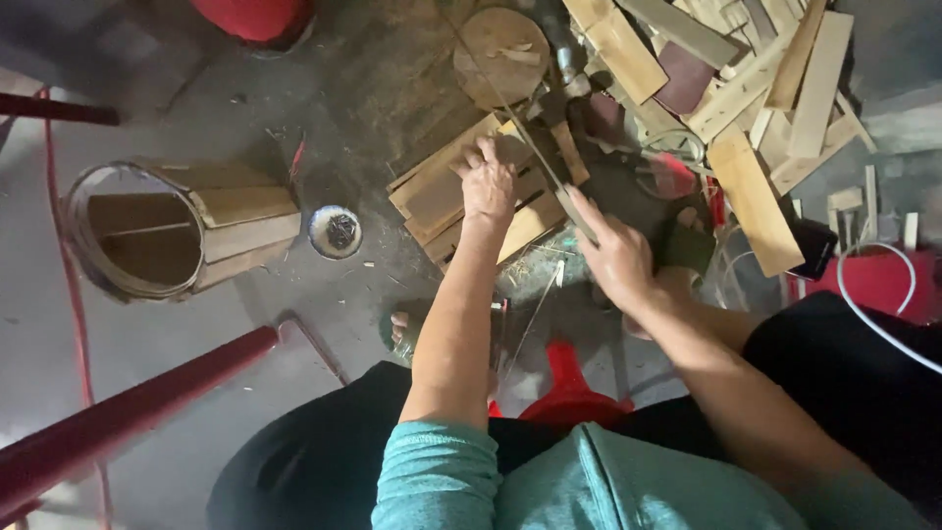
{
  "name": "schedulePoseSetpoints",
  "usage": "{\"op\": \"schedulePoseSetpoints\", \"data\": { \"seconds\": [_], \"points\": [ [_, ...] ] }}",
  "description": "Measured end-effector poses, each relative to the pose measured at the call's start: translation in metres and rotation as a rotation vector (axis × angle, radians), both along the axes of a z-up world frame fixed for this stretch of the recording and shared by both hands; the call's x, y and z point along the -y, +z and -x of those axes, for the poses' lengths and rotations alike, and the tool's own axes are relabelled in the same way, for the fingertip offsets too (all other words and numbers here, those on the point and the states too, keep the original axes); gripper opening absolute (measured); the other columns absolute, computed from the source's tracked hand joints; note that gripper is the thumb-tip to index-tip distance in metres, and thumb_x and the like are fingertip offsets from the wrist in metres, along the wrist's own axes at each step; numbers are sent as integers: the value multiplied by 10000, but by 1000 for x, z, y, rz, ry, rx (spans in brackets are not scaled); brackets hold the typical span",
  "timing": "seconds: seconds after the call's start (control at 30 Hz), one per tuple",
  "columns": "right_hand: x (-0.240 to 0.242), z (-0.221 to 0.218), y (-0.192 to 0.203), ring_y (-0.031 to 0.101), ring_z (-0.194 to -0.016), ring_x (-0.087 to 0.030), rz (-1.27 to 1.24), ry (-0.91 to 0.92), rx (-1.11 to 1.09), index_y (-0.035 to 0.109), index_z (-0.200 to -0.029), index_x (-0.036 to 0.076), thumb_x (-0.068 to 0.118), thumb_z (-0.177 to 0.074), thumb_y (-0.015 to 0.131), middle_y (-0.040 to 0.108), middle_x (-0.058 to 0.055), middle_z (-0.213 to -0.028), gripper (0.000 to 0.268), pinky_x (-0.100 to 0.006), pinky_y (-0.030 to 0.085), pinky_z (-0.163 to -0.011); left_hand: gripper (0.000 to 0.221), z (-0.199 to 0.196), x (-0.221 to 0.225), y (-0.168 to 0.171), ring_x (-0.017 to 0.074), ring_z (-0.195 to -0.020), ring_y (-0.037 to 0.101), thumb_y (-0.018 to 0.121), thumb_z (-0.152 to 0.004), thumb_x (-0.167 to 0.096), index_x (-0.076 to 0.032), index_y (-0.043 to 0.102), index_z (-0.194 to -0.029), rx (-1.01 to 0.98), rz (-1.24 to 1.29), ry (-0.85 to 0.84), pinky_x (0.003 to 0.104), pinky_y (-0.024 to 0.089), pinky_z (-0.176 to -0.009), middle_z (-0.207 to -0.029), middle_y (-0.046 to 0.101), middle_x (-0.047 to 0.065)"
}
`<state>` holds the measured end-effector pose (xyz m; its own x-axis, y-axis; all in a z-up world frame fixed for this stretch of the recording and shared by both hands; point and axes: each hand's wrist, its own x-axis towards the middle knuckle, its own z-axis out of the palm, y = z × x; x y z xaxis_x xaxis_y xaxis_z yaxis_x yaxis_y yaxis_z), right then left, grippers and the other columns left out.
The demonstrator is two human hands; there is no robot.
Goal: The person uses a hand saw to cut a wooden slat and then uses sandpaper to smooth the edges of several slats.
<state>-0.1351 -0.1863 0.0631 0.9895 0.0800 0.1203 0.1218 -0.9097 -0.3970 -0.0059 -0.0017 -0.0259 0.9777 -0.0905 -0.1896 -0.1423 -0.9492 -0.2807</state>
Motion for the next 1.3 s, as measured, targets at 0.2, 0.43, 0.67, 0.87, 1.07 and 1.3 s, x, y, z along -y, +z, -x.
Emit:
{"op": "schedulePoseSetpoints", "data": {
  "seconds": [0.2,0.43,0.67,0.87,1.07,1.3],
  "points": [
    [26,43,5,733,-918,-413,-39,-64,-294,485,-1527,488,263,-975,620,760,-189,-1021,611,-537,586,-842,554,0,4,20,435,-1265,500,476,-1047,-500,-20,656,-1257,-1,26,10,686,466,-994,-1411,393,172],
    [11,25,97,657,-1149,-467,-219,-188,-543,515,-1510,437,287,-1018,520,703,-184,-1302,514,-587,514,-954,546,-5,4,17,440,-1265,525,516,-1042,-466,-3,657,-1296,3,94,19,693,488,-958,-1410,428,192],
    [10,8,2,733,-1002,-314,-52,-13,-145,494,-1536,467,288,-975,642,732,-77,-1250,607,-483,596,-830,517,6,0,-5,433,-1258,494,526,-1031,-488,-60,678,-1277,-10,31,-25,698,459,-1004,-1411,411,178],
    [4,11,3,746,-883,-319,-12,-28,-58,550,-1504,444,253,-931,680,768,-114,-1083,617,-466,594,-735,559,-1,0,8,416,-1326,473,491,-1047,-499,-44,630,-1339,-78,5,22,718,409,-1055,-1468,389,174],
    [1,14,57,728,-976,-325,-16,-99,-238,510,-1498,499,327,-941,644,754,-118,-1098,598,-462,571,-849,588,-1,6,14,418,-1302,491,498,-1047,-501,-6,588,-1352,-55,11,18,714,410,-1059,-1454,395,186],
    [-20,-38,21,735,-830,-381,-46,-27,-118,497,-1523,502,272,-965,669,731,-129,-889,628,-503,595,-731,587,-1,3,17,414,-1286,499,517,-1041,-496,-12,590,-1364,-41,33,3,707,429,-1037,-1444,402,170]
  ]
}}
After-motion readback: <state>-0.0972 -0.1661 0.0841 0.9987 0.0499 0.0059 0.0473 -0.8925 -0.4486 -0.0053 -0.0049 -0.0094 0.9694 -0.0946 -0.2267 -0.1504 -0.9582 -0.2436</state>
